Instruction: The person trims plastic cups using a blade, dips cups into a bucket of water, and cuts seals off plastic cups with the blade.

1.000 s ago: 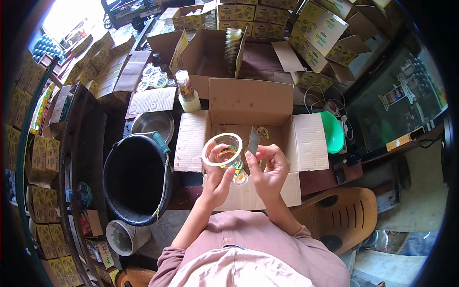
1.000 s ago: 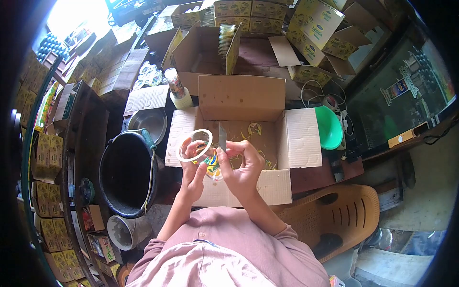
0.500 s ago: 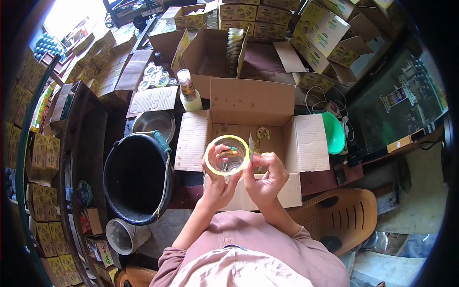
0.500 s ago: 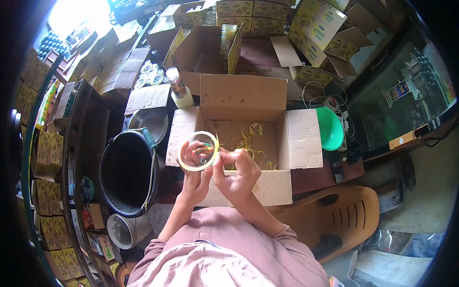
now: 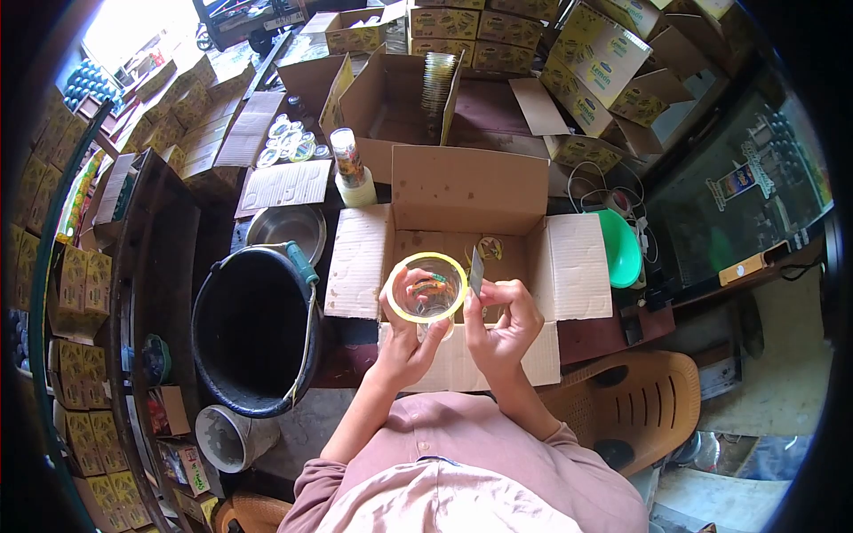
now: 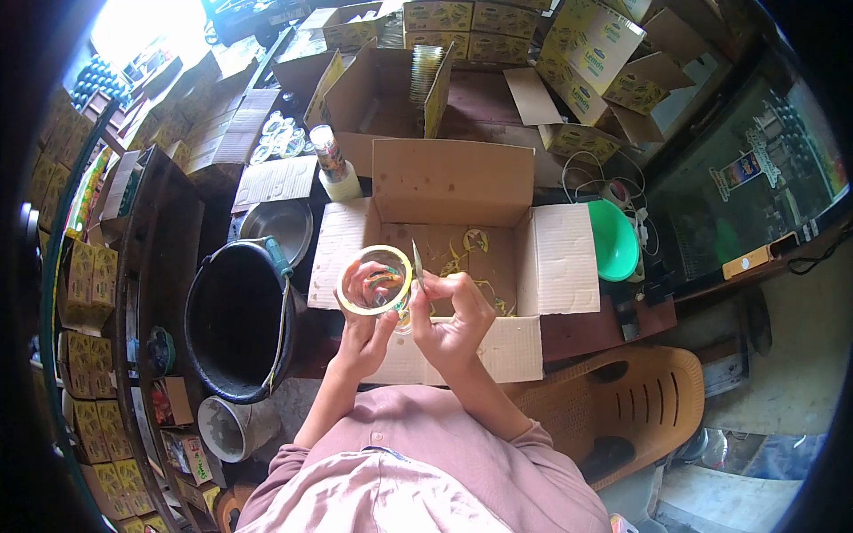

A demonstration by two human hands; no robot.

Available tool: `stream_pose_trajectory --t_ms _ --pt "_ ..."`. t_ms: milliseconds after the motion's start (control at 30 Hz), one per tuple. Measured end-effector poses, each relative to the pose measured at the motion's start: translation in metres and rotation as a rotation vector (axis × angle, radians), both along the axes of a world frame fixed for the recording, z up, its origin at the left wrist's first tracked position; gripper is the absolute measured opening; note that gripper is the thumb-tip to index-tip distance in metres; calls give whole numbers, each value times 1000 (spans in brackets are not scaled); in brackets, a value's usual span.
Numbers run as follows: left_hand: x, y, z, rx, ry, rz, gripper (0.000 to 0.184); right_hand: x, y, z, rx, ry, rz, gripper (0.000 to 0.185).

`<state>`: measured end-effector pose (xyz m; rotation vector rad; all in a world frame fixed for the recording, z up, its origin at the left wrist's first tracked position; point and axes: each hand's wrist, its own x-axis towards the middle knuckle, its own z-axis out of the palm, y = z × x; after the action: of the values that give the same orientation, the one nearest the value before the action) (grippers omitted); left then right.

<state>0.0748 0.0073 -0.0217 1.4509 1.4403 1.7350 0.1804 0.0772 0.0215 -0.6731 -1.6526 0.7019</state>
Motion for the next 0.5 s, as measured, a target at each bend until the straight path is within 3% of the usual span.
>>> stream_pose_trajectory --t_ms 500 --pt "-5 -1 2 17 124 -19 69 0 3 -1 117 -71 -70 15"
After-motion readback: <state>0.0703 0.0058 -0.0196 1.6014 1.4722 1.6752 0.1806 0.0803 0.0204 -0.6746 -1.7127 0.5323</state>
